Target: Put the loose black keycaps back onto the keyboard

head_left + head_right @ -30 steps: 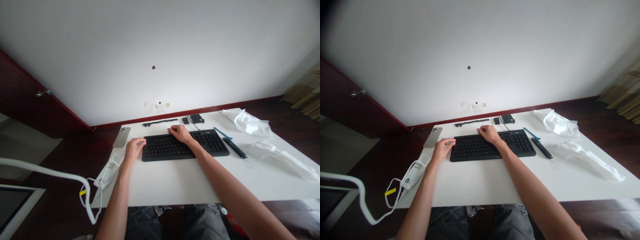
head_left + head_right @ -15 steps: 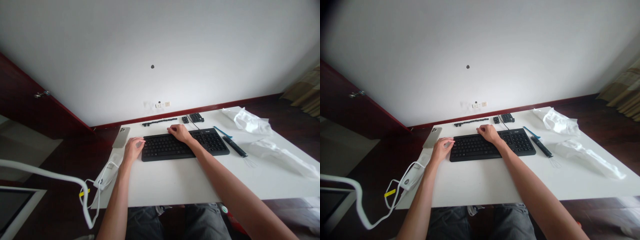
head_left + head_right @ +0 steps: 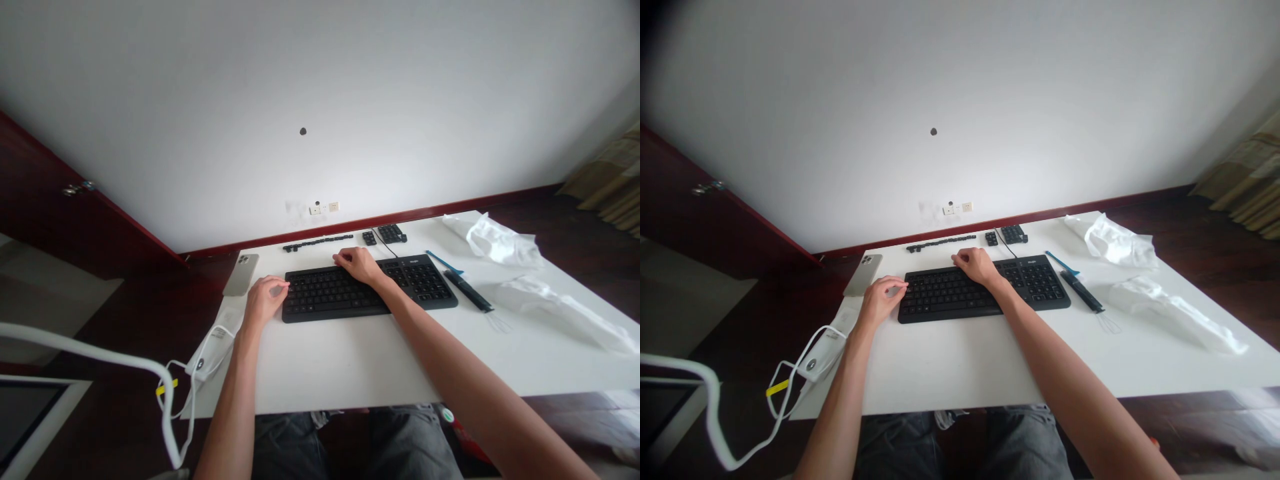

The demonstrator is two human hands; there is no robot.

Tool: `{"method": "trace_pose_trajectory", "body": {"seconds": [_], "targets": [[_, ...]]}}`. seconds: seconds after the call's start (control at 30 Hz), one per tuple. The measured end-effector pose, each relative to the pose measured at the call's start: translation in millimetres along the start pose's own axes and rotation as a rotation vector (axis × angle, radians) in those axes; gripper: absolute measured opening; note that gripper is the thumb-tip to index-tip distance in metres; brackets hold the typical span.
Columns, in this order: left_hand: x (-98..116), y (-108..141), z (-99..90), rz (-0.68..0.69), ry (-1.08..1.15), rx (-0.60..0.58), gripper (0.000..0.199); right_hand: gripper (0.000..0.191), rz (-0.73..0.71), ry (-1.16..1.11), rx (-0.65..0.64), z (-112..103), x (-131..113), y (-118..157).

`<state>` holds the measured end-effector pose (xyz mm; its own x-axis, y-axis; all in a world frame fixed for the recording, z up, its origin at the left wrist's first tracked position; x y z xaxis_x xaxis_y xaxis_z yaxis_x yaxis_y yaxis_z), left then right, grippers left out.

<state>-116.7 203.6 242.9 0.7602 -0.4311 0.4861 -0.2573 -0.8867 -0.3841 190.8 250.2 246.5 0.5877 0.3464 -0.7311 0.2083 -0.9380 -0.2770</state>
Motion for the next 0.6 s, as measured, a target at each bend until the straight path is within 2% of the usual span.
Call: {"method": "trace_pose_trajectory", "body": {"seconds": [0.27, 0.4, 0.5, 0.6], "targets": [[7, -1, 0.0, -0.042, 0.004, -0.003, 0.011, 0.035, 0.002, 0.016, 0.001, 0, -1, -1], [9, -2, -0.8, -0.056, 0.076, 0.050, 0.012, 0.035, 0.007, 0.012, 0.001, 0, -1, 0], [16, -10, -5.5, -0.100, 0.305, 0.159, 0.019, 0.035, 0.007, 0.006, 0.003, 0, 0, 0], [32, -29, -20.1, -0.134, 0.676, 0.321, 0.026, 0.035, 0.004, 0.007, 0.001, 1, 0, -1]]}}
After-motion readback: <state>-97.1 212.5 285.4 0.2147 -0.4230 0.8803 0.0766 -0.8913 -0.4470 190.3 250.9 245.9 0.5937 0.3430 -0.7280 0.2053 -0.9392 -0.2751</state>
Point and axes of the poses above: each hand's wrist, its own y-axis away from the middle knuckle, its own z-axis out of the palm, x = y × z, the point moved 1 cm from there along -y, towards the middle knuckle, and after that the axes turned 2 degrees about -x, right-handed, at the moved point
